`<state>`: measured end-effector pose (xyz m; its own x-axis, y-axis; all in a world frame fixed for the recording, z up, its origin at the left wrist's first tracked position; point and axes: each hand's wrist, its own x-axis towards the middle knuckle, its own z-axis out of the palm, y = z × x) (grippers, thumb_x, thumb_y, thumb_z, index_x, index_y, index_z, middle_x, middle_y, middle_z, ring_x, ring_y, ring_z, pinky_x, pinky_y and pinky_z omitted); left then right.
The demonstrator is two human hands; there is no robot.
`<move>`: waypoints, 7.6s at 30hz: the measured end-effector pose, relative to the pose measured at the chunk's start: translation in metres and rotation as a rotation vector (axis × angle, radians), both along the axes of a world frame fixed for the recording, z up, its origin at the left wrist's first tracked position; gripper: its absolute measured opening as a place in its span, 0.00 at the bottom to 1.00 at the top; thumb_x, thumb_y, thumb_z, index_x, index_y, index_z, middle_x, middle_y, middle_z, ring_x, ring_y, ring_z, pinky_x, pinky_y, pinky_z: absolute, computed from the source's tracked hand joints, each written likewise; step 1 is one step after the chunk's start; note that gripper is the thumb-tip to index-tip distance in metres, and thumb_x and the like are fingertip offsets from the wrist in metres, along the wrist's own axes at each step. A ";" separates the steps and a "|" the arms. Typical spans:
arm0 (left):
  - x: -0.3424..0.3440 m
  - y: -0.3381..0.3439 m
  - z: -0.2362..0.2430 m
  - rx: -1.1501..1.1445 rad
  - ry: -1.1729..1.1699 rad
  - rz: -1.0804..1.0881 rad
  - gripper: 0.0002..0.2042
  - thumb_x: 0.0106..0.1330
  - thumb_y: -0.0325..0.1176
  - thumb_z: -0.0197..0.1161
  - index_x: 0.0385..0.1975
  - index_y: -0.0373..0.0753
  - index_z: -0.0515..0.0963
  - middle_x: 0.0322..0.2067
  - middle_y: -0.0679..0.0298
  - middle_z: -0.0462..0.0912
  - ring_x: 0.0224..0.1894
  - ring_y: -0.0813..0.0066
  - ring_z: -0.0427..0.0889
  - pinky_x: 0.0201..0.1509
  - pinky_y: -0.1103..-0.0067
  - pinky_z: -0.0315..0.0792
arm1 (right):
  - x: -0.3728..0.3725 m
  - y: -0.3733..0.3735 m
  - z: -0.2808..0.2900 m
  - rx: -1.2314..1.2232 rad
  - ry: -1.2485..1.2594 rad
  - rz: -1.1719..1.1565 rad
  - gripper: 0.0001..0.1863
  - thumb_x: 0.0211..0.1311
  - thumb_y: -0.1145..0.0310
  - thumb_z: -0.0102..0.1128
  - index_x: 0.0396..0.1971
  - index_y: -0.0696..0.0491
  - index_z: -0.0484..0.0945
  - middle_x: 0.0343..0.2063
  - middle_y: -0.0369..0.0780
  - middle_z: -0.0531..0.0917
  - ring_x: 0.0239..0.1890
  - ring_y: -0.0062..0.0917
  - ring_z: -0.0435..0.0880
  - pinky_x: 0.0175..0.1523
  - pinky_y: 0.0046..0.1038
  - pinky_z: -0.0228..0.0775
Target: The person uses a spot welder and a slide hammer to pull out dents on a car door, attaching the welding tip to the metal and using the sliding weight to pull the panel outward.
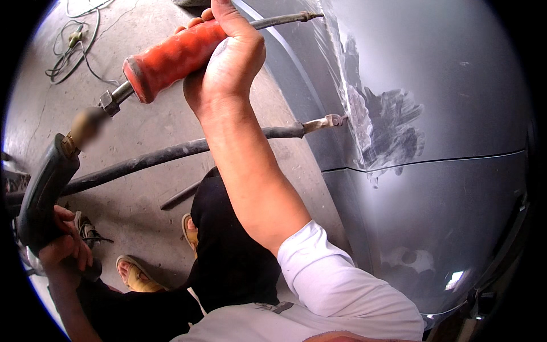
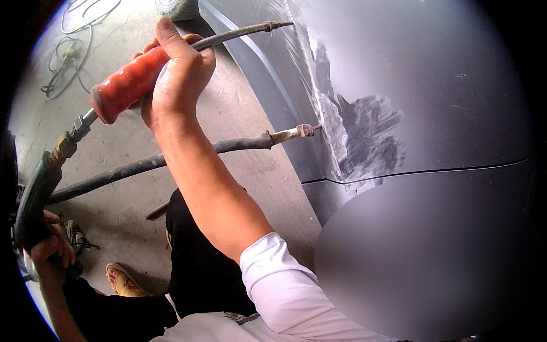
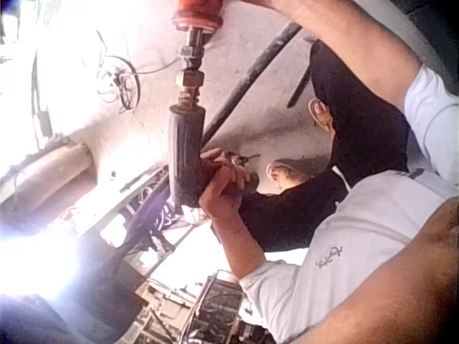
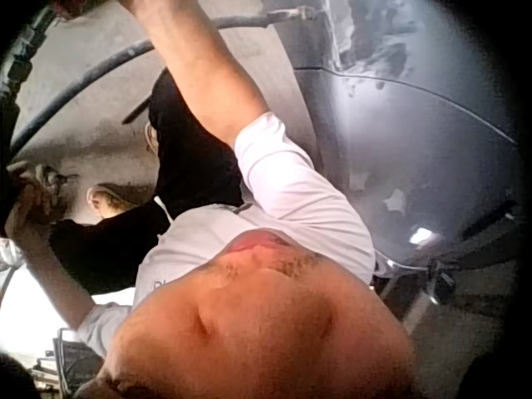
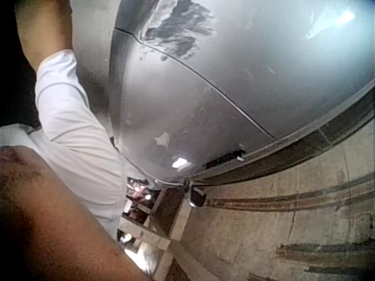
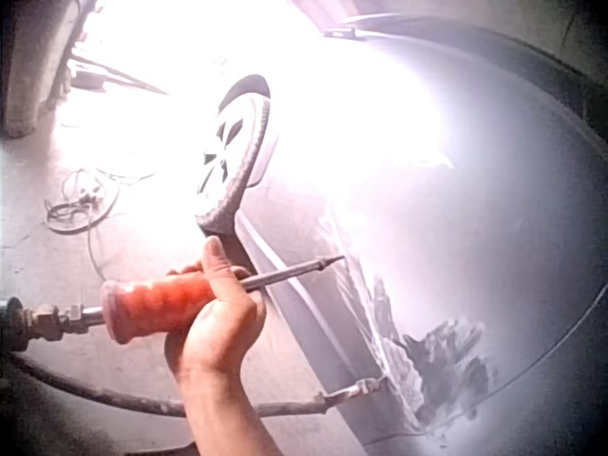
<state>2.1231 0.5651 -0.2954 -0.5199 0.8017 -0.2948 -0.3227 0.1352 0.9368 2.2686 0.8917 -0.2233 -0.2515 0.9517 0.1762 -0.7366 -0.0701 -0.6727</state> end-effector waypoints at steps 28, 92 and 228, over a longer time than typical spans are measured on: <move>0.004 -0.002 0.005 0.047 -0.032 0.023 0.19 0.50 0.33 0.72 0.38 0.38 0.70 0.23 0.66 0.74 0.10 0.76 0.73 0.13 0.78 0.73 | 0.009 0.021 0.000 0.004 -0.074 0.047 0.16 0.59 0.60 0.72 0.33 0.53 0.73 0.23 0.37 0.76 0.23 0.26 0.78 0.32 0.33 0.79; -0.028 -0.014 -0.013 0.221 0.089 -0.342 0.16 0.67 0.35 0.62 0.50 0.37 0.69 0.22 0.62 0.76 0.12 0.71 0.76 0.13 0.78 0.74 | 0.002 -0.015 -0.007 -0.031 -0.012 0.060 0.14 0.61 0.66 0.69 0.32 0.52 0.70 0.24 0.37 0.75 0.24 0.25 0.78 0.33 0.34 0.80; 0.001 -0.003 0.022 -0.032 -0.274 -0.083 0.25 0.49 0.25 0.66 0.51 0.30 0.73 0.26 0.62 0.74 0.16 0.67 0.74 0.27 0.68 0.75 | 0.017 -0.011 -0.002 -0.025 -0.001 -0.002 0.18 0.58 0.73 0.71 0.26 0.48 0.65 0.20 0.39 0.77 0.21 0.27 0.79 0.32 0.35 0.78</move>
